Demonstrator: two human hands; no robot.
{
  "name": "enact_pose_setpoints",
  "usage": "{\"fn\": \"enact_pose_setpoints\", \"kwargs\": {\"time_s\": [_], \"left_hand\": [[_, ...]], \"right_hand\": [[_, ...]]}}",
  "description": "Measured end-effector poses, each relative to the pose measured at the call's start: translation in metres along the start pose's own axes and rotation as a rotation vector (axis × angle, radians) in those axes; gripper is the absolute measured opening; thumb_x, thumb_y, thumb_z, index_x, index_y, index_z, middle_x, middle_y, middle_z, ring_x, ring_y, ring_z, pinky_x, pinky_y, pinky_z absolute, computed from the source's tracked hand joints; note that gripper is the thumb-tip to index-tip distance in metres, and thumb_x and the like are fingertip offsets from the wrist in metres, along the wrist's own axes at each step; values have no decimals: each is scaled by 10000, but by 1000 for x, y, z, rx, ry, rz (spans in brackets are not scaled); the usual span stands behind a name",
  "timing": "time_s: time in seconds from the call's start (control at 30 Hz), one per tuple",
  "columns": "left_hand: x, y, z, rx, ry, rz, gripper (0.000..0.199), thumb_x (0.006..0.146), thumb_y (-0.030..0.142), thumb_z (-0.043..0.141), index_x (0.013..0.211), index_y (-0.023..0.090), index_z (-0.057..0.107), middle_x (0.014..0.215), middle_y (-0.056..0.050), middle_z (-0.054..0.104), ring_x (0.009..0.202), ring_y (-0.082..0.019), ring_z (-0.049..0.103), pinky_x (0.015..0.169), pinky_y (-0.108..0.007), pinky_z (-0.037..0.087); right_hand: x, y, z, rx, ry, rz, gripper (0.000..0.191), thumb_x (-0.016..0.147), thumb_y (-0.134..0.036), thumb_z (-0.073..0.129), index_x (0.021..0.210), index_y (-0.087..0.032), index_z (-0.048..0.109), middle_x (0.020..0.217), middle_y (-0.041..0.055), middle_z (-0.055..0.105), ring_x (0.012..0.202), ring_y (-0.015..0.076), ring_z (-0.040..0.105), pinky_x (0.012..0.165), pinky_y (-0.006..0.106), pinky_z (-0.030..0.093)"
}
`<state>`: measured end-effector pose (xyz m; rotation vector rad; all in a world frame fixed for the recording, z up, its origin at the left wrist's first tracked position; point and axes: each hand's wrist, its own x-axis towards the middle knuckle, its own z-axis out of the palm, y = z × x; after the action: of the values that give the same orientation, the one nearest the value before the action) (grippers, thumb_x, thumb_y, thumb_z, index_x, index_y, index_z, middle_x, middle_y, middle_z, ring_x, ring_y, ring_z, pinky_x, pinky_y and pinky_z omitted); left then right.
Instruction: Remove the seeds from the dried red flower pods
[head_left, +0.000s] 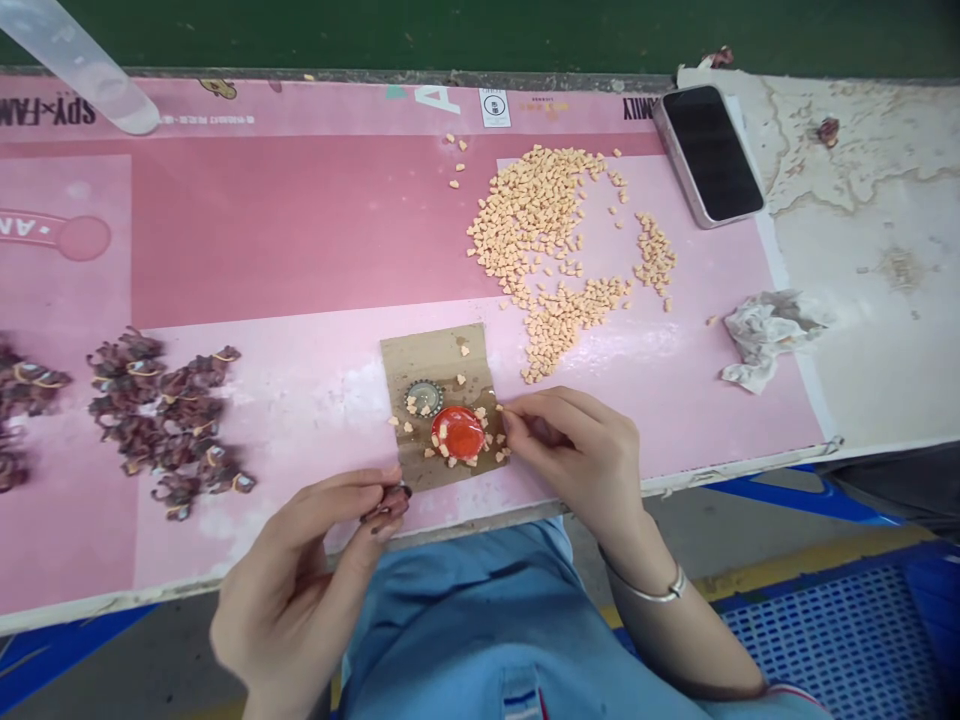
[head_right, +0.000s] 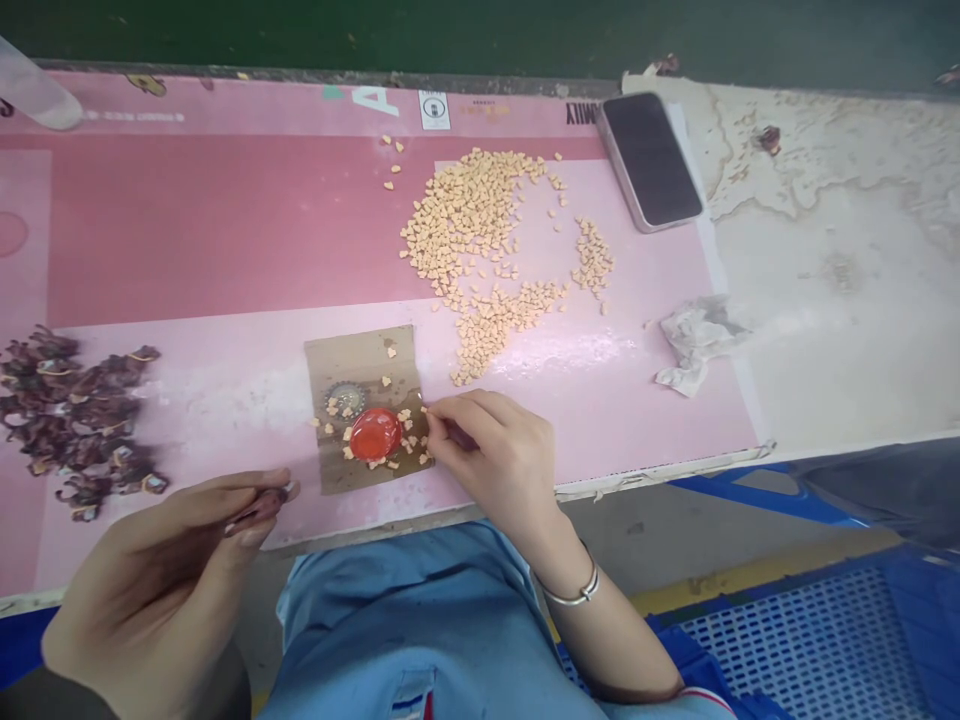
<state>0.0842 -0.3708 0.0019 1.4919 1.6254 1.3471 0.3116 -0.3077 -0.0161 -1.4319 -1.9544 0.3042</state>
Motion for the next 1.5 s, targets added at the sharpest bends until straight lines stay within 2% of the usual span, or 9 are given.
{"fn": "enact_pose_setpoints", "kwargs": {"time_s": [0.2, 0.43, 0.67, 0.77, 0.87, 1.0, 1.17, 1.33, 1.5], "left_hand": [[6, 0, 0, -141, -29, -6, 295, 889, 12, 796, 1100, 217, 803, 1033, -39, 846, 954, -207, 836, 819, -290, 739], [6, 1, 1, -148, -15, -34, 396, 867, -60, 748, 1154, 210, 789, 1045, -12, 826, 944, -139, 819, 846, -191, 695], [9, 2, 3, -149, -56, 4, 423, 852, -100, 707, 1139, 205, 766, 1044, 12, 813, 972, -92, 803, 924, -121, 634], [6, 11, 9, -195, -61, -79, 340, 896, -25, 727, 1117, 230, 766, 993, 32, 807, 931, -73, 793, 904, -95, 616], [4, 28, 20, -289, 12, -303, 108, 972, 210, 784, 1067, 256, 758, 926, 45, 777, 829, -69, 770, 818, -101, 624], [5, 46, 29, -435, 19, -484, 190, 938, 420, 841, 977, 263, 743, 827, 56, 743, 757, -60, 735, 756, -82, 598], [7, 47, 29, -444, 23, -502, 204, 911, 435, 864, 950, 267, 755, 854, 52, 745, 787, -58, 733, 732, -76, 580], [6, 45, 31, -453, 40, -508, 188, 886, 409, 891, 938, 278, 766, 890, 56, 771, 841, -63, 751, 823, -83, 596], [7, 43, 27, -507, -6, -544, 151, 911, 402, 870, 945, 286, 778, 853, 56, 780, 794, -57, 756, 763, -66, 585]], "right_hand": [[0, -1, 0, -2, -17, 1, 163, 977, -119, 672, 880, -216, 759, 716, -4, 747, 572, 120, 640, 521, 233, 481], [0, 0, -2, 7, -28, 3, 171, 978, -116, 678, 883, -220, 774, 733, 4, 763, 607, 129, 683, 580, 233, 535], [1, -4, -5, 13, 44, -57, 147, 954, -64, 711, 912, -203, 729, 763, 6, 784, 673, 134, 737, 538, 215, 525], [3, -11, -12, 47, 77, -77, 169, 958, -51, 720, 945, -219, 709, 808, 2, 803, 708, 133, 753, 570, 219, 552], [6, -19, -18, 88, 92, -104, 174, 962, -49, 718, 961, -222, 698, 822, 4, 808, 717, 133, 758, 584, 229, 571], [11, -20, -18, 98, 92, -123, 168, 973, -55, 703, 945, -220, 694, 802, 3, 803, 713, 138, 758, 570, 237, 573], [10, -14, -13, 95, 56, -92, 151, 976, -64, 696, 937, -209, 707, 807, 9, 802, 723, 136, 758, 546, 224, 553], [7, -12, -11, 117, 46, -63, 142, 974, -77, 703, 927, -210, 711, 809, 10, 799, 714, 134, 754, 549, 221, 562], [9, -21, -19, 173, 43, -57, 158, 972, -68, 696, 931, -221, 699, 818, 14, 803, 722, 146, 767, 589, 238, 612]]}}
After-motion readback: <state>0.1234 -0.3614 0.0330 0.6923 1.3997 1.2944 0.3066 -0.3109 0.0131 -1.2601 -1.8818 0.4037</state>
